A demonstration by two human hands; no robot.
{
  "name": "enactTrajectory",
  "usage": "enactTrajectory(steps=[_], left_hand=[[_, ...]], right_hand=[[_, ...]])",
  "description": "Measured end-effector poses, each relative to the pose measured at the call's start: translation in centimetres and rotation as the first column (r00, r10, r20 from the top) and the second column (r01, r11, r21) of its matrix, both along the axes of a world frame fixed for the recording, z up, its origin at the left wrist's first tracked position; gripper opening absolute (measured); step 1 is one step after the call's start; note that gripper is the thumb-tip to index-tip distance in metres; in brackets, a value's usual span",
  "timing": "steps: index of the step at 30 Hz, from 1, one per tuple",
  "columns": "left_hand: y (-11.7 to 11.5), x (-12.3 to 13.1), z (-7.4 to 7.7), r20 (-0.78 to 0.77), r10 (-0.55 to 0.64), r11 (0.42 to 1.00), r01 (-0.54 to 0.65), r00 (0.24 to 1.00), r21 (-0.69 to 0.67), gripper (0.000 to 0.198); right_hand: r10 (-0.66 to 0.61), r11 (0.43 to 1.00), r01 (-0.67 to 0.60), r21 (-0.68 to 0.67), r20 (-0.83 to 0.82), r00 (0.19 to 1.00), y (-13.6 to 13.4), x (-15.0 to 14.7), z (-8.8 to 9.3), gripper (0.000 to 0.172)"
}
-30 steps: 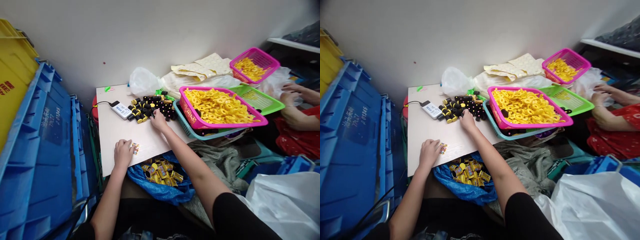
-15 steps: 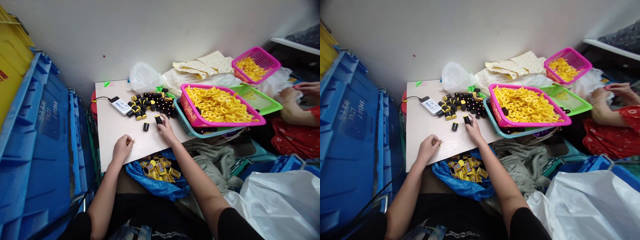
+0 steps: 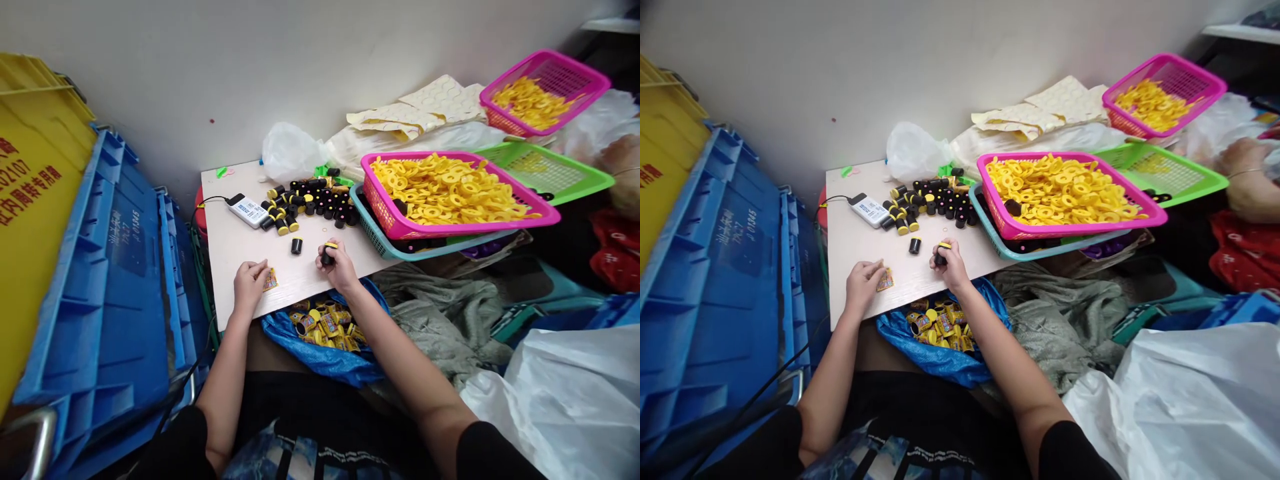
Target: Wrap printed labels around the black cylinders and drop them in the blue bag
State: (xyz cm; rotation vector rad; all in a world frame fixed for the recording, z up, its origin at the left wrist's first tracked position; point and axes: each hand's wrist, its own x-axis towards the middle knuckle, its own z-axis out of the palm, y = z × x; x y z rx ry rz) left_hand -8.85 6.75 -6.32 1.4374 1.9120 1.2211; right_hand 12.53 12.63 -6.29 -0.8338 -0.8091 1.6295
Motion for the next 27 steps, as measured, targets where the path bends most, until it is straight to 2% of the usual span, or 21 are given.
enactTrajectory(steps=[3, 6, 8, 10, 14, 15, 18, 20, 23, 27], left_hand=[[-0.1, -0.3, 0.1, 0.061, 0.09, 0.996, -0.089, 0.994, -0.028, 0.043], [-0.1, -0.7, 0.2, 0.136, 0.167, 0.986, -0.164, 0.977, -0.036, 0.03], [0.0, -0.9, 0.1, 0.13, 0.181, 0.983, -0.183, 0.975, 0.005, 0.019], [0.0, -0.9, 0.2, 0.146, 0.184, 0.981, -0.192, 0.972, 0.036, 0.021], [-0.3, -0.1, 1.2, 0.41, 0.151, 0.983, -0.181, 0.9, 0.034, 0.058], [-0.6, 0.3, 1.6, 0.463, 0.134, 0.985, -0.171, 0.876, 0.038, 0.059], [-1.7, 1.9, 3.0, 0.518, 0.086, 0.992, -0.123, 0.851, 0.038, 0.038], [-2.5, 3.1, 3.8, 0.528, 0.048, 0.996, -0.082, 0.848, 0.041, 0.03], [-3.9, 4.5, 4.4, 0.544, -0.039, 0.998, 0.008, 0.838, 0.06, 0.028], [-5.2, 5.9, 4.5, 0.541, -0.149, 0.988, 0.106, 0.828, 0.11, 0.024]], right_hand=[[0.02, 0.999, -0.019, -0.05, 0.03, 0.999, -1.0, 0.5, 0.1, 0.033], [0.074, 0.996, -0.065, -0.057, 0.186, 0.98, -2.1, 1.3, 0.5, 0.039], [0.12, 0.992, -0.106, -0.071, 0.226, 0.967, -2.8, 1.8, 0.9, 0.04], [0.13, 0.989, -0.114, -0.092, 0.193, 0.973, -3.2, 2.1, 1.1, 0.042], [0.093, 0.989, -0.077, -0.127, 0.121, 0.988, -3.6, 1.8, 1.0, 0.047], [0.091, 0.988, -0.076, -0.136, 0.102, 0.991, -3.6, 1.6, 0.9, 0.047], [0.1, 0.985, -0.093, -0.144, 0.045, 0.994, -4.2, 0.8, 1.4, 0.048], [0.125, 0.987, -0.123, -0.099, 0.015, 0.992, -5.1, 0.3, 2.4, 0.048], [0.144, 0.988, -0.145, 0.06, 0.029, 0.989, -6.6, 0.1, 4.6, 0.048], [0.012, 0.946, -0.076, 0.316, 0.199, 0.98, -8.2, 0.4, 6.7, 0.032]])
